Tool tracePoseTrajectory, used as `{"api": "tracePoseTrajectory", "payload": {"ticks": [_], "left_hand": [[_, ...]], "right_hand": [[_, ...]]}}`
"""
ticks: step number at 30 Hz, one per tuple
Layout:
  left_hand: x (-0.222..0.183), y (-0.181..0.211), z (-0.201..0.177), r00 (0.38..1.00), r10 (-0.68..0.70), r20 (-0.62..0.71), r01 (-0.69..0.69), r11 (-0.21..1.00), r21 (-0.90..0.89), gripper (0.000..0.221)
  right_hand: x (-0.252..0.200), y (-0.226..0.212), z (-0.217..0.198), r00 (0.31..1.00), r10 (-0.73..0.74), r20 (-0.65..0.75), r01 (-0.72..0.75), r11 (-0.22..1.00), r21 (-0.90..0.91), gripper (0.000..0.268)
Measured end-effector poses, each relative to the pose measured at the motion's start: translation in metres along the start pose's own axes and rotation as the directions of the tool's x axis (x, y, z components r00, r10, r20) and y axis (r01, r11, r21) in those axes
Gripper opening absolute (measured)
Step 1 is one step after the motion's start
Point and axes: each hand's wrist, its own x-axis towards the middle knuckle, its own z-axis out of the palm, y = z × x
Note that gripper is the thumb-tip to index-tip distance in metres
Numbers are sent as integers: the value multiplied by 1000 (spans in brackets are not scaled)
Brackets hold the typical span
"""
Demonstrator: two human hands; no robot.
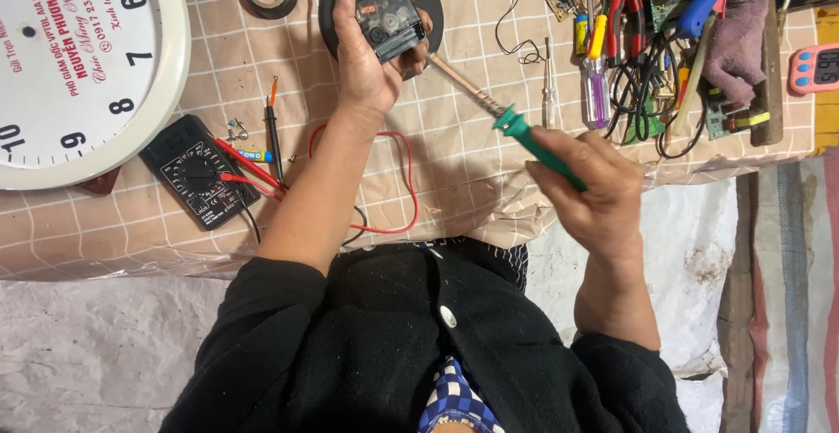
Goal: Repairing and reassembling a clock movement on a workbench using pliers, a screwdriver, and a soldering iron.
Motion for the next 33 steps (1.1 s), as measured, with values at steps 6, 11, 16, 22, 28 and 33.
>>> {"api": "tracePoseTrajectory", "payload": {"ticks": [6, 11, 16, 22, 28, 33], "left_hand": [[2, -3, 2, 1000, -6, 17, 6, 1000, -4, 74], [3, -10, 0, 992, 86, 98, -85, 996, -8, 74], [1, -10, 1, 987, 75, 144, -89, 992, 93, 76], [0, -11, 1, 980, 51, 192, -68, 994, 86, 74], [-3, -8, 4, 986, 33, 166, -52, 992, 112, 75], [-7, 0, 6, 990, 28, 135, -44, 992, 116, 75]], "right_hand": [[13, -12, 7, 995, 36, 95, -34, 999, -21, 35], [14, -5, 13, 994, 33, 107, -29, 999, -34, 35], [15, -5, 10, 992, 45, 119, -41, 999, -32, 35], [14, -5, 12, 990, 52, 131, -51, 999, -10, 36], [12, -8, 15, 987, 86, 137, -80, 996, -51, 36], [8, -9, 25, 989, 71, 131, -66, 997, -47, 35]]}}
